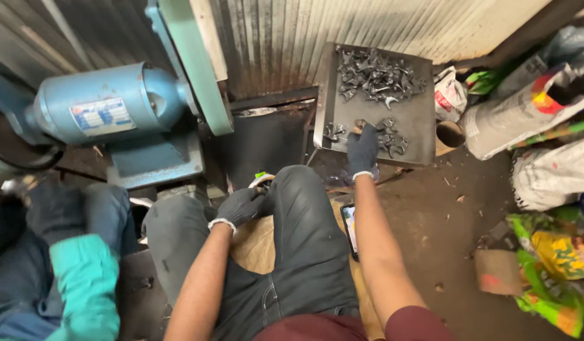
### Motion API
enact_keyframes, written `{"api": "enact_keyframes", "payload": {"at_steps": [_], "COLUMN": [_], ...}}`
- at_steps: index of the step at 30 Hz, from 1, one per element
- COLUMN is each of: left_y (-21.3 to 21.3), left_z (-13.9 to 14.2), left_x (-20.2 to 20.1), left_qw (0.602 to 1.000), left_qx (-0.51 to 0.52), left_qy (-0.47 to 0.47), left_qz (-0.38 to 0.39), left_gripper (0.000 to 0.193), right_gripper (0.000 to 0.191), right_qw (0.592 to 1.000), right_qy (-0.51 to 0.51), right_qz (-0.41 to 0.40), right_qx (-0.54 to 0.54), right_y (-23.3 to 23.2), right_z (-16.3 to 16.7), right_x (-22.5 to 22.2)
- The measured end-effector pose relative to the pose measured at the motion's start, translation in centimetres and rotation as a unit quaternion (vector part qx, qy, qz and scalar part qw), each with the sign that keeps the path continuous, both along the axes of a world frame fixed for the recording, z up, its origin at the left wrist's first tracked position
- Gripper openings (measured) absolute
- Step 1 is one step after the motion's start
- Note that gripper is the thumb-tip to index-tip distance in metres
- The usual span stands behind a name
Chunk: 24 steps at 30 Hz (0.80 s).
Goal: The person sits on the floor and repeatedly grinds small metal parts against a belt grinder, producing sparks. They handle each part with gloved hands, rotate it to grind different edges, and place finished pieces into a nearby container.
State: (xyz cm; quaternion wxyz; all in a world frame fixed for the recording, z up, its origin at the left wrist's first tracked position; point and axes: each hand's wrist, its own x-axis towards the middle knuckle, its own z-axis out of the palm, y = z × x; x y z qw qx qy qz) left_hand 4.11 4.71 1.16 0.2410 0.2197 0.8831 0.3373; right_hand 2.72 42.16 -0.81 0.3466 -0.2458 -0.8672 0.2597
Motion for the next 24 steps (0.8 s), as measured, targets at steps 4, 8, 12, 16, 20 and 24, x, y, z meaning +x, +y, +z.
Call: {"api": "enact_keyframes", "payload": {"at_steps": [4,8,12,16,20,24], "left_y": [2.6,2.8,0.3,-0.8,-0.1,-0.4], "left_z": [-1.5,-4.4,-5.8,-4.5,-0.2,4.5], "left_x": [0.5,0.9,0.8,0.0,0.4,0.5], "left_qw": [0.867,0.656,0.964,0.918,0.930,0.955], "left_qx": [0.337,0.534,0.178,0.295,0.280,0.126], "left_qy": [-0.303,-0.446,0.080,0.140,0.140,0.188], "left_qz": [0.209,0.291,0.182,0.225,0.192,0.193], "left_gripper": [0.034,0.030,0.039,0.042,0.044,0.049], "right_gripper": [0.016,0.032,0.034,0.033,0.027,0.023], "right_qw": [0.925,0.888,0.889,0.914,0.830,0.792], "right_qy": [0.072,-0.023,-0.132,-0.071,-0.109,-0.071], "right_qz": [0.246,0.334,0.362,0.368,0.348,0.376], "right_qx": [-0.280,-0.317,-0.247,-0.153,-0.422,-0.475], "right_y": [-9.1,-19.2,-22.3,-21.3,-21.3,-21.5], "right_z": [1.4,2.3,1.5,0.1,-0.1,0.8], "right_x": [2.6,6.2,6.7,5.5,5.4,5.0]}}
